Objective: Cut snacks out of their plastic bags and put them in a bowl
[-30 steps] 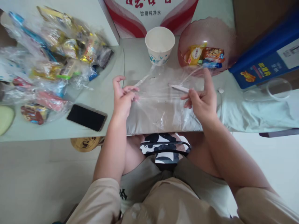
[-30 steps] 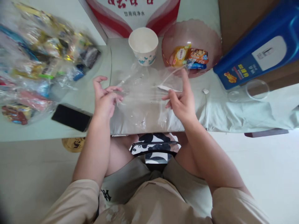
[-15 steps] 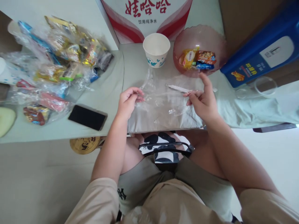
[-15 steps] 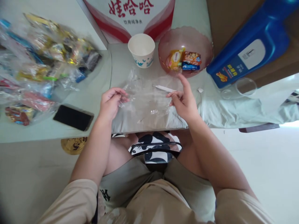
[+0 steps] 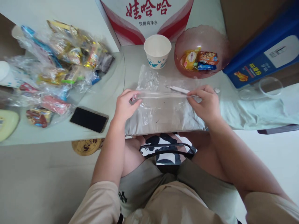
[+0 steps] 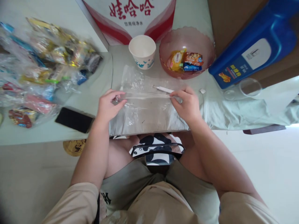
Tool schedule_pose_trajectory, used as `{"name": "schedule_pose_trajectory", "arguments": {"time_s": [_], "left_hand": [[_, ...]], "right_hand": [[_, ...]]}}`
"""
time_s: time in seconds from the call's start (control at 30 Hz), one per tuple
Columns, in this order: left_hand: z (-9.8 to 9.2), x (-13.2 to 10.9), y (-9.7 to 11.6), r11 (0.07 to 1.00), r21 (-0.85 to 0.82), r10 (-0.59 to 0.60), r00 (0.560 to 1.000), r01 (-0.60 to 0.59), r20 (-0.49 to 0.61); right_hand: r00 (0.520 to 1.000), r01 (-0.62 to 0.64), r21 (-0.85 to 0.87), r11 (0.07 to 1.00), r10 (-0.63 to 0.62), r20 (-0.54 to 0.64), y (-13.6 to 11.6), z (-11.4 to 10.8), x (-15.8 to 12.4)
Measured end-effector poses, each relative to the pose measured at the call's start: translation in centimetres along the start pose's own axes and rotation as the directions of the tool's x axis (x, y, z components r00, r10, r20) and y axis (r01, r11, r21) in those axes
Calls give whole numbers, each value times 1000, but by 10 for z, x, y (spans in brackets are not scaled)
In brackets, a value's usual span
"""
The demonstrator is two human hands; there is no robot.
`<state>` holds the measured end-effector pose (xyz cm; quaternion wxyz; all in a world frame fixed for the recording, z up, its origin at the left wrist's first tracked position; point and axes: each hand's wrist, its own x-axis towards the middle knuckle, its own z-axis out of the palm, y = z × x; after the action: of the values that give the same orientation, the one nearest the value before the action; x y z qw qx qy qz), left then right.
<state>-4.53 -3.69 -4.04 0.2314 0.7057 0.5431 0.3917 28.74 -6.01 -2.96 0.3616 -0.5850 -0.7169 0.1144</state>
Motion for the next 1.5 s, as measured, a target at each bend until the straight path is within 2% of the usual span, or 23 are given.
{"name": "schedule_pose_trajectory", "arguments": {"time_s": [0.1, 0.2, 0.23, 0.3, 0.33, 0.4, 0.43, 0.47, 0.53, 0.63, 0.7, 0.73, 0.77, 0.8, 0.87, 0.9, 0.93, 0.97, 1.0, 1.1, 1.17, 1.3, 1.5], "left_hand": [[-6, -1, 0, 1000, 14, 8, 1000, -9, 15], [-9, -3, 8, 981, -193, -26, 1000, 27, 4], [-9, -5, 13, 955, -294, -49, 999, 46, 0], [-7, -7, 22, 864, -491, -124, 992, 110, 3], [-5, -8, 27, 810, -566, -179, 984, 154, 10], [-2, -8, 32, 720, -642, -312, 949, 264, 41], [0, -7, 34, 687, -646, -380, 922, 331, 69], [1, -6, 34, 663, -632, -440, 892, 401, 104], [4, -3, 35, 625, -568, -524, 827, 536, 203], [10, -1, 37, 581, -442, -523, 729, 684, 441], [16, 1, 40, 560, -372, -477, 655, 740, 586], [19, 2, 41, 550, -343, -461, 619, 762, 635], [21, 4, 43, 541, -321, -453, 591, 778, 668], [23, 5, 43, 535, -309, -448, 574, 786, 685], [24, 10, 43, 527, -316, -429, 568, 789, 703], [23, 12, 42, 514, -340, -411, 574, 788, 708], [20, 14, 41, 493, -382, -392, 591, 782, 704], [18, 15, 39, 465, -432, -373, 613, 773, 696], [15, 16, 39, 435, -490, -355, 644, 756, 678], [14, 14, 39, 362, -647, -294, 741, 671, 604], [20, 10, 42, 329, -684, -250, 758, 651, 602], [38, 1, 48, 361, -652, -140, 730, 667, 669], [42, 1, 51, 482, -481, -301, 654, 732, 694]], "right_hand": [[991, 45, -39, 998, -50, -126, -5, -8, -1], [986, 100, 131, 986, -80, -148, -16, -16, -5], [994, 67, 246, 967, -44, -98, -20, -18, -7], [988, -147, 490, 859, 103, 115, -26, -20, -9], [947, -306, 565, 766, 186, 262, -28, -21, -8], [810, -578, 604, 549, 292, 509, -26, -21, -6], [755, -651, 604, 459, 314, 575, -24, -21, -4], [733, -680, 616, 398, 329, 596, -20, -20, -2], [772, -632, 685, 362, 368, 518, -12, -18, 2], [862, -500, 728, 468, 347, 369, -6, -8, 6], [865, -499, 702, 508, 236, 443, -13, 3, 5], [833, -528, 683, 504, 153, 531, -19, 8, 4], [769, -573, 653, 495, 50, 637, -26, 13, 3], [662, -626, 603, 494, -71, 746, -33, 17, 2], [400, -698, 474, 537, -257, 880, -47, 23, -1], [307, -708, 425, 563, -296, 904, -53, 24, -3], [270, -711, 401, 578, -303, 914, -57, 25, -5], [291, -710, 404, 577, -282, 914, -61, 25, -7], [366, -706, 434, 561, -236, 900, -64, 26, -9], [640, -659, 545, 519, 6, 769, -68, 30, -12], [734, -631, 581, 513, 154, 661, -69, 32, -12], [776, -619, 618, 485, 253, 578, -67, 34, -8], [774, -617, 604, 505, 249, 582, -60, 32, -7]]}}
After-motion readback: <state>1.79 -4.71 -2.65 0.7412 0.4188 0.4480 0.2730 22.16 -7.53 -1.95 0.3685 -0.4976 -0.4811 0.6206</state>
